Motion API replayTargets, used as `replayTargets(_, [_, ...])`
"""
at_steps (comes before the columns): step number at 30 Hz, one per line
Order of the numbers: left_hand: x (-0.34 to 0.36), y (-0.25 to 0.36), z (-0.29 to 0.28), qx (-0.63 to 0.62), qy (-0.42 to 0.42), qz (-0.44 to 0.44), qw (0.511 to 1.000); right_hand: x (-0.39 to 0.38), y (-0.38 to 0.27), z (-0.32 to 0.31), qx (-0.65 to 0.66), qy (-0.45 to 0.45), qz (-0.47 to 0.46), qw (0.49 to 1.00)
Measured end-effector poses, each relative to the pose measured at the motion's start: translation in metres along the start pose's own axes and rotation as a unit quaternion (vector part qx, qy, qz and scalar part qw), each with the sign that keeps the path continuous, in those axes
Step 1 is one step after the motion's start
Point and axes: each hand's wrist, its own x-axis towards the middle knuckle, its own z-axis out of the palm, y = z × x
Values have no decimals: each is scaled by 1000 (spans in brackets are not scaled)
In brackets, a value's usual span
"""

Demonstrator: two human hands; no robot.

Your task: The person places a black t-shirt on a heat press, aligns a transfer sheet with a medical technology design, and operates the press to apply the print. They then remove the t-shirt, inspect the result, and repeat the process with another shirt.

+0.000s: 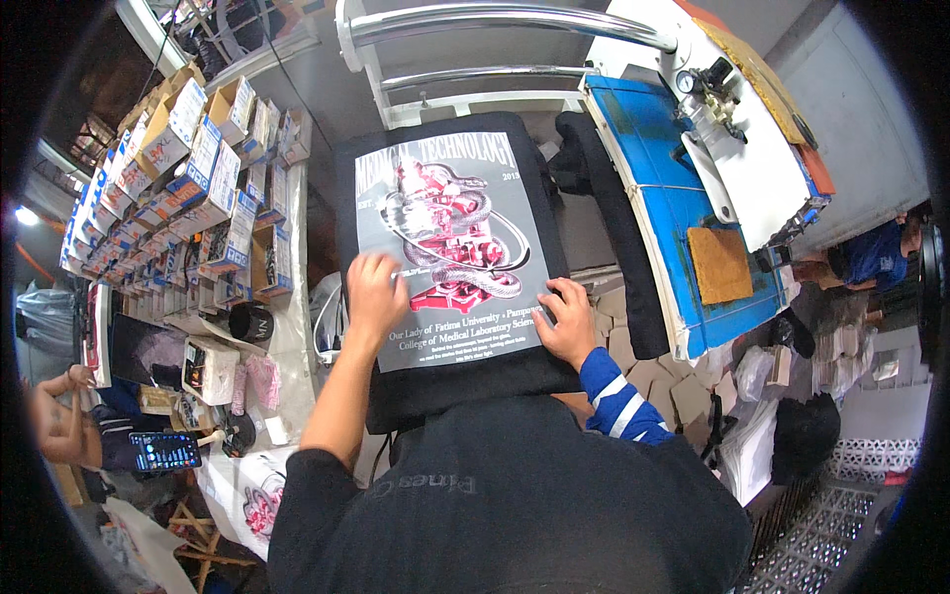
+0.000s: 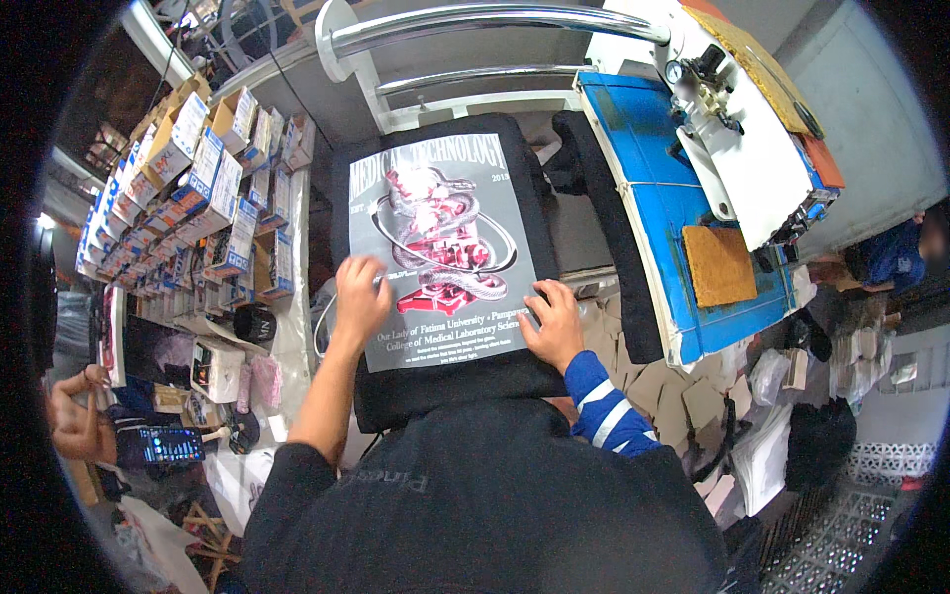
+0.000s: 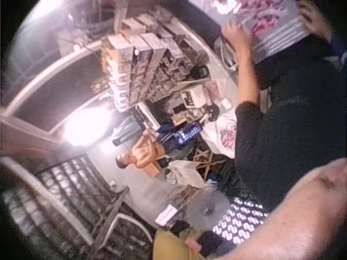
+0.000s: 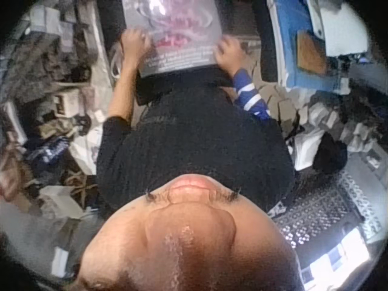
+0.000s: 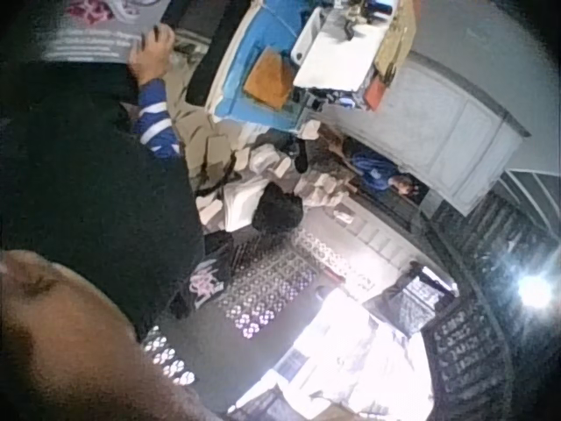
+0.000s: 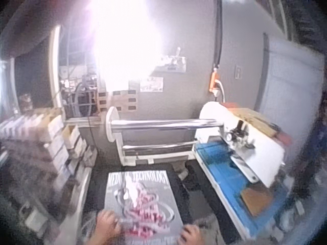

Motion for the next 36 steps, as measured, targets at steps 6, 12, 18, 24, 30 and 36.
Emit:
replayTargets(6, [146,-53,105,25,-11,48,998,3,-2,0,9,-6,2,1000])
replayTargets(12, [196,-85,142,46,-21,63,997,2,-5,-1,16,-15,28,999])
replayTargets(18, [200,-79,141,53,-14,43,998,6,-6,-3,19,-28,43,999])
replayTargets(24, [198,-85,145,31,-10,49,998,5,-6,-5,7,-38,47,998])
replayTargets(30, [196,-93,152,22,13,63,998,3,-5,-2,3,-37,48,998])
replayTargets(36, [200,-106,162,-46,28,120,991,0,-1,-4,3,-27,35,999])
